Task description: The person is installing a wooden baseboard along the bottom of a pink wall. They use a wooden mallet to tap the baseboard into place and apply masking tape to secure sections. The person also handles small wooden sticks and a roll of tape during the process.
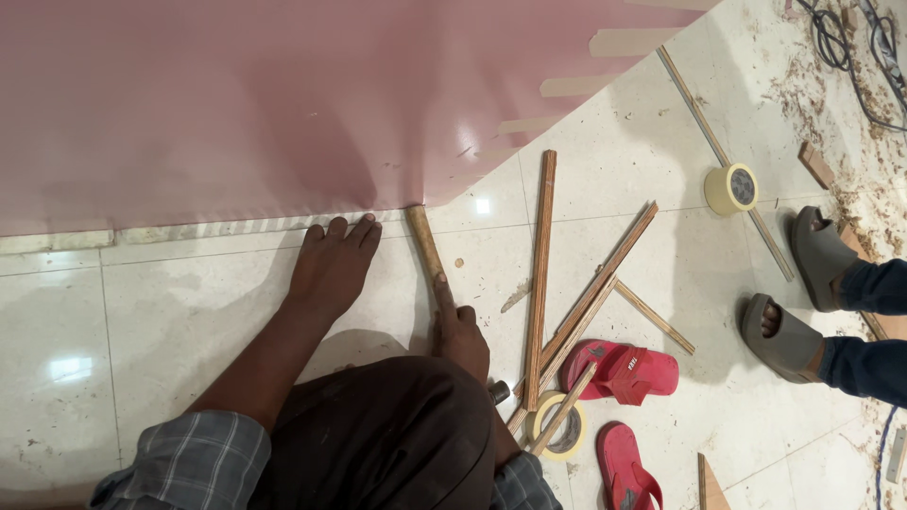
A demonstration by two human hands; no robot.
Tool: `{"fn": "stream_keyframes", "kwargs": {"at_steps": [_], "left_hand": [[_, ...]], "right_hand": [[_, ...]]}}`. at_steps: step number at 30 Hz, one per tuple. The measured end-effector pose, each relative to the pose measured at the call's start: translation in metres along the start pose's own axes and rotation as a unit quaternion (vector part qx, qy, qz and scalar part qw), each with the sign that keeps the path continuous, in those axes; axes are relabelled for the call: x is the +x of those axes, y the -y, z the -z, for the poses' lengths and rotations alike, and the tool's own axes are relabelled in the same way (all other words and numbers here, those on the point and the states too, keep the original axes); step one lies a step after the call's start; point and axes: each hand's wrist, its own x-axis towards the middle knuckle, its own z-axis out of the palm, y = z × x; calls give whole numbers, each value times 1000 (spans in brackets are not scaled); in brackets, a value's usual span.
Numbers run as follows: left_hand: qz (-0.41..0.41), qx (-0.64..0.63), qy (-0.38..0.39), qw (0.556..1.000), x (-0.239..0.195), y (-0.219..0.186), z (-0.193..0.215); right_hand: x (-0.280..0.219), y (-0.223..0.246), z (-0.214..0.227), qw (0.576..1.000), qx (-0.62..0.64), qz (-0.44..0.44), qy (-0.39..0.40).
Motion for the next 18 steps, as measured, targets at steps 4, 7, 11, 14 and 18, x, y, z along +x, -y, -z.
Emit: {"fn": "stream_keyframes", "kwargs": {"at_steps": [4, 7, 11, 14, 18], "left_hand": [[19, 1, 29, 999, 4, -5, 2], [46, -58, 101, 992, 5, -3, 6], [49, -91, 124, 987, 2, 2, 7], [33, -84, 29, 996, 4, -5, 2], [96, -159, -57, 981, 8, -32, -4]], "right_hand": [[-3, 0, 3, 999, 31, -21, -9], [-2, 4, 6, 998, 40, -32, -19], [-5, 7, 9, 997, 55, -58, -1], [-13, 0, 15, 996, 61, -55, -47], [-27, -19, 18, 993, 52, -80, -75]]}}
